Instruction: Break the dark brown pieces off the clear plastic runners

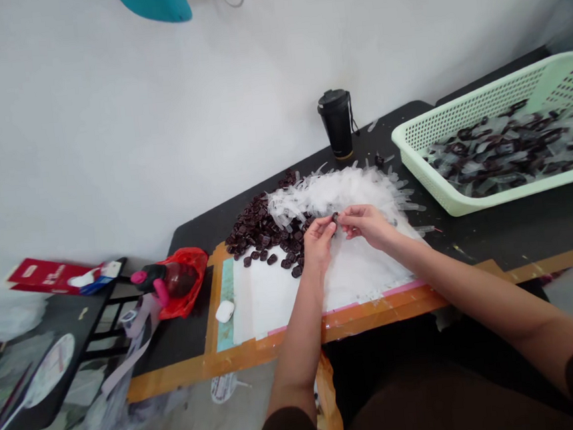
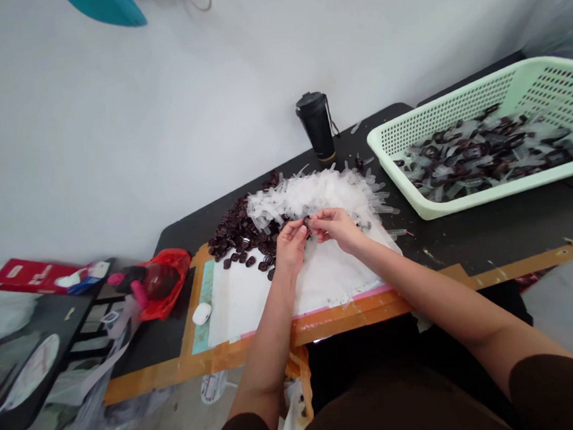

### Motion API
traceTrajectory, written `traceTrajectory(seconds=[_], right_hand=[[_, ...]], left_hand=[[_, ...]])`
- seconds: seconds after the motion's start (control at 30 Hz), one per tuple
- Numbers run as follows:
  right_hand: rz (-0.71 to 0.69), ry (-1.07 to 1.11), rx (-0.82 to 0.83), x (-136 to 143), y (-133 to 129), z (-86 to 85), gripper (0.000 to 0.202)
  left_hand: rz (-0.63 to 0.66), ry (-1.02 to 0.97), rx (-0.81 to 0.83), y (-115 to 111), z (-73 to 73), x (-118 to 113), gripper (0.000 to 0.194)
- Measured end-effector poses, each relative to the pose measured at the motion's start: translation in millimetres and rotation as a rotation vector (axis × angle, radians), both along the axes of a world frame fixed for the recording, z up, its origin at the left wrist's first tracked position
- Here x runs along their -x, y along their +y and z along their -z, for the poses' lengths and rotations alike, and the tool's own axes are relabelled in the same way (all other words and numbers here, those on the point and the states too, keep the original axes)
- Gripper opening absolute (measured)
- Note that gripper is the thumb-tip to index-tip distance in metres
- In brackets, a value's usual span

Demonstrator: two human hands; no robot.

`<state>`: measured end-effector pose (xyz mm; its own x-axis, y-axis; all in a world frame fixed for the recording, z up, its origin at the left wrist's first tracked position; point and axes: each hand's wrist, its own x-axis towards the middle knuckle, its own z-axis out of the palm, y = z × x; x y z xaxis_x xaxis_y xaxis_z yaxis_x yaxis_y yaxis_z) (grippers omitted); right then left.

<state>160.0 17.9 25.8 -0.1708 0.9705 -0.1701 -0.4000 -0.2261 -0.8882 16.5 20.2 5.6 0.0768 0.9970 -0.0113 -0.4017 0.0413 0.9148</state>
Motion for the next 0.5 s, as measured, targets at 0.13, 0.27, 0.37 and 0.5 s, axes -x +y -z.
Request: traceTrajectory(seconds=[0.13, 0.27, 0.37, 0.5], right_hand=[[-0.025, 0.059, 0.000, -1.0, 2.0, 1.8, 0.029], [-0.011, 0.054, -0.075, -0.3, 2.1, 3.1, 0.031], [0.009, -0.058, -0.183, 1.5, 1.7, 5.6, 0.032], [0.005, -0.251, -0.383, 3.1, 1.2, 9.1, 0.028]], left_hand=[[0.008, 0.017, -0.042, -0.4, -0.4, 1.0, 0.025], [0.001, 0.149, -0.121, -2.0, -4.8, 3.9, 0.021], [-0.038, 0.243, -0.175, -2.3, -7.2, 6.3, 0.017], [-0.129, 0.360, -0.234, -0.8, -7.5, 9.0, 0.019]])
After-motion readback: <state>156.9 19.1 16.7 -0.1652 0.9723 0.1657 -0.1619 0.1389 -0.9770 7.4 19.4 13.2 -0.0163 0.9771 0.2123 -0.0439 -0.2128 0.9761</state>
